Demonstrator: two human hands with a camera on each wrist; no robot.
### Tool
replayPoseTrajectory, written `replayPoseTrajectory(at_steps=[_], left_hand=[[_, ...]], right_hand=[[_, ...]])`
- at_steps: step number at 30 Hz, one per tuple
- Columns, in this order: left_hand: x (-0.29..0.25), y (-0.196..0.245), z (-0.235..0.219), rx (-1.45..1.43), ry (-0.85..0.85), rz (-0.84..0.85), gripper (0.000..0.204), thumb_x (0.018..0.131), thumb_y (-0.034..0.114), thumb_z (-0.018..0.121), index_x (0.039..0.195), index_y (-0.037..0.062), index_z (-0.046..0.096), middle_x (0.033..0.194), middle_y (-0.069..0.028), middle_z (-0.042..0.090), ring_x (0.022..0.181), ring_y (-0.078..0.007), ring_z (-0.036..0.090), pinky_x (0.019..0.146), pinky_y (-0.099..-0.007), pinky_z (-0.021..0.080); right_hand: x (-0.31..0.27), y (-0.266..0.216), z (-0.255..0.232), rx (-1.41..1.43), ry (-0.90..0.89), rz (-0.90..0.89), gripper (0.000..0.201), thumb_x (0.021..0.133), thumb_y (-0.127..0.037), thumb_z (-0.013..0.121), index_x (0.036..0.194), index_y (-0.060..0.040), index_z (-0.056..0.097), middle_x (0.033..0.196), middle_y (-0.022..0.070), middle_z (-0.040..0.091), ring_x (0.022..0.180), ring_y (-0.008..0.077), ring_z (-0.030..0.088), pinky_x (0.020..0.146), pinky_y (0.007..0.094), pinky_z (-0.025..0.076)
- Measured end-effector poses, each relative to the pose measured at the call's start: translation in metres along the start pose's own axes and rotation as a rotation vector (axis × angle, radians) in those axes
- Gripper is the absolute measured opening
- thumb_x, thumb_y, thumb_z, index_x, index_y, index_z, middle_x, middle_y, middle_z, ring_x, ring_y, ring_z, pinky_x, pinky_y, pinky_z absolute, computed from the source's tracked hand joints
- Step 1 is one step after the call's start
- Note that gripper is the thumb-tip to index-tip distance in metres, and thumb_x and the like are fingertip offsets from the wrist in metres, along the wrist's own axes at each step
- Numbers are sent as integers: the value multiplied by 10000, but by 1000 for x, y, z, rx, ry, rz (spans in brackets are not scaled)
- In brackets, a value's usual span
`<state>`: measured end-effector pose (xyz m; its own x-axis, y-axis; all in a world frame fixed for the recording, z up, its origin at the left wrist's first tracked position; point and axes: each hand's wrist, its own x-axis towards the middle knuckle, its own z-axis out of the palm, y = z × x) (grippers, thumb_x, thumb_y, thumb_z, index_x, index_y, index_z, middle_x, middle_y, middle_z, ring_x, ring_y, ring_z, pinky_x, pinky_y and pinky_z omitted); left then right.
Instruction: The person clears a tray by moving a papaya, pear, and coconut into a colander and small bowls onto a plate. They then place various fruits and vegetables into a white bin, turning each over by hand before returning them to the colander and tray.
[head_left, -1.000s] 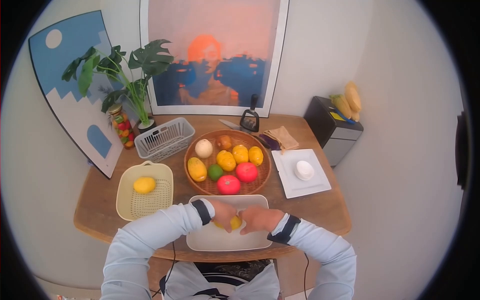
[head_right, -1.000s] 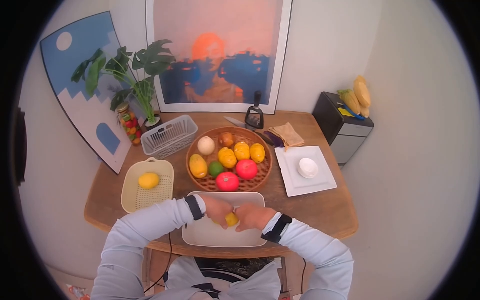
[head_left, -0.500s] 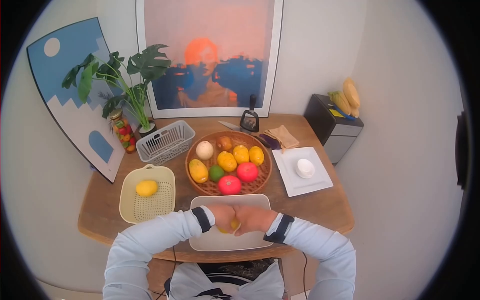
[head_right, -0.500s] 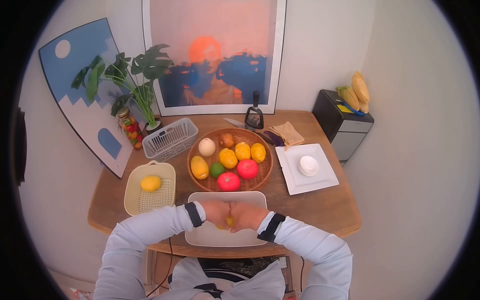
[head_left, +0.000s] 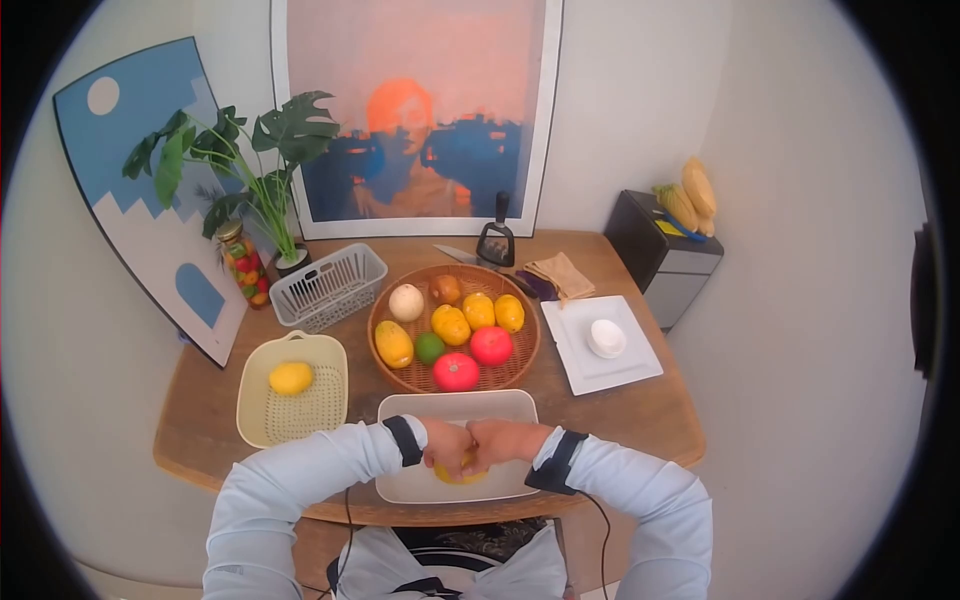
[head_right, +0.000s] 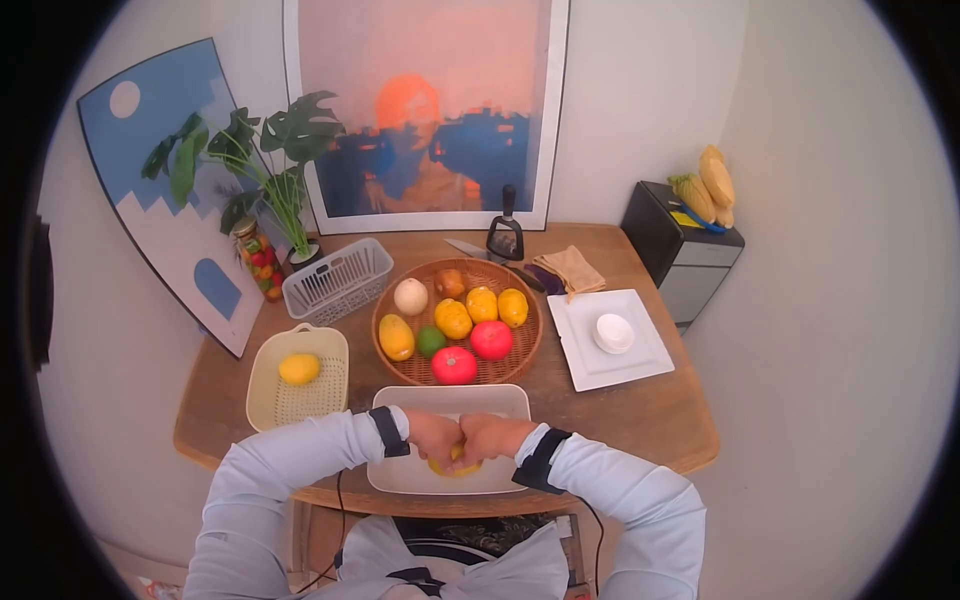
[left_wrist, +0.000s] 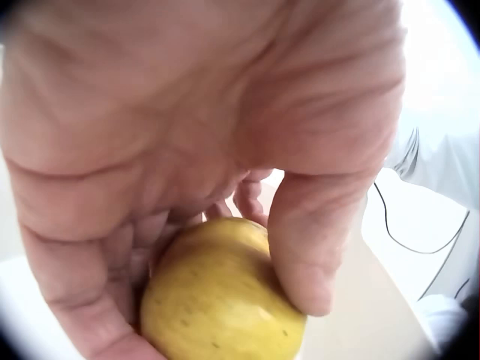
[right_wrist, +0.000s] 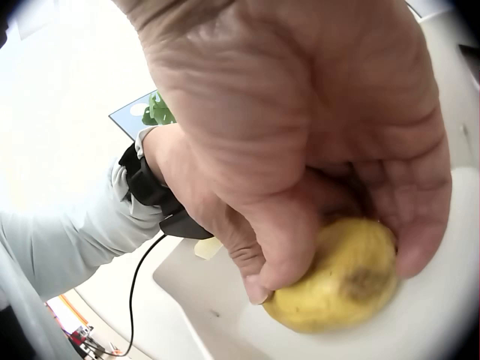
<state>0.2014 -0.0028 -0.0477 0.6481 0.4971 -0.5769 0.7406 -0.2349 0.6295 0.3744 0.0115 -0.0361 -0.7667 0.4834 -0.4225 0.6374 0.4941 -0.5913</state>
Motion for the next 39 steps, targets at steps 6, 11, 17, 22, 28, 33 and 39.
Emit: replayPoseTrajectory(at_steps=[6, 11, 17, 22, 28, 33, 39], left_hand=[[-4, 23, -25, 262, -20, -125, 501, 801, 397, 759, 1149, 54, 649, 854, -75, 669, 718, -240, 654, 606, -353, 524], [0, 17, -29, 280, 61, -113, 591, 783, 497, 757, 1173, 64, 654, 918, -90, 676, 747, -229, 656, 605, -360, 534], [-13, 31, -7, 168, -248, -111, 680, 744, 517, 786, 1246, 93, 609, 1020, -78, 664, 860, -195, 640, 645, -342, 551], [4, 11, 4, 36, -134, -74, 619, 743, 383, 818, 1247, 97, 601, 1033, -76, 658, 843, -183, 626, 656, -337, 546], [11, 10, 0, -70, -54, 4, 573, 735, 332, 816, 1218, 96, 619, 1020, -63, 646, 826, -183, 645, 633, -294, 535], [-13, 25, -22, -232, -172, -84, 539, 820, 335, 759, 1221, 21, 586, 1013, -69, 636, 878, -178, 651, 698, -283, 556], [-62, 20, -62, -635, 30, 46, 490, 938, 252, 665, 1308, -35, 519, 1164, -97, 624, 976, -216, 681, 808, -311, 590]], right_hand=[[-5, -5, -3, 69, -71, 203, 490, 842, -371, 738, 1106, 33, 656, 749, 152, 668, 622, 251, 662, 575, 365, 523], [6, 19, 5, -182, 150, 26, 540, 827, -411, 735, 1145, 20, 664, 829, 174, 690, 686, 291, 672, 617, 386, 535], [-19, -16, -1, -9, -194, 104, 515, 782, -362, 765, 1107, 26, 668, 870, 157, 691, 709, 282, 669, 584, 387, 533], [-15, -8, -2, 100, -192, 182, 479, 807, -330, 755, 1107, 31, 661, 860, 145, 678, 691, 260, 670, 584, 350, 546], [-6, 13, 5, 253, -193, 233, 460, 822, -254, 759, 1155, 33, 627, 918, 124, 676, 756, 224, 689, 639, 304, 582], [-19, 10, 0, 434, -304, 182, 489, 871, -299, 732, 1191, 42, 588, 989, 106, 672, 819, 188, 685, 689, 290, 585], [-49, -10, -50, 633, -1, 148, 520, 944, -419, 661, 1194, 31, 585, 1004, 94, 654, 849, 158, 668, 745, 284, 582]])
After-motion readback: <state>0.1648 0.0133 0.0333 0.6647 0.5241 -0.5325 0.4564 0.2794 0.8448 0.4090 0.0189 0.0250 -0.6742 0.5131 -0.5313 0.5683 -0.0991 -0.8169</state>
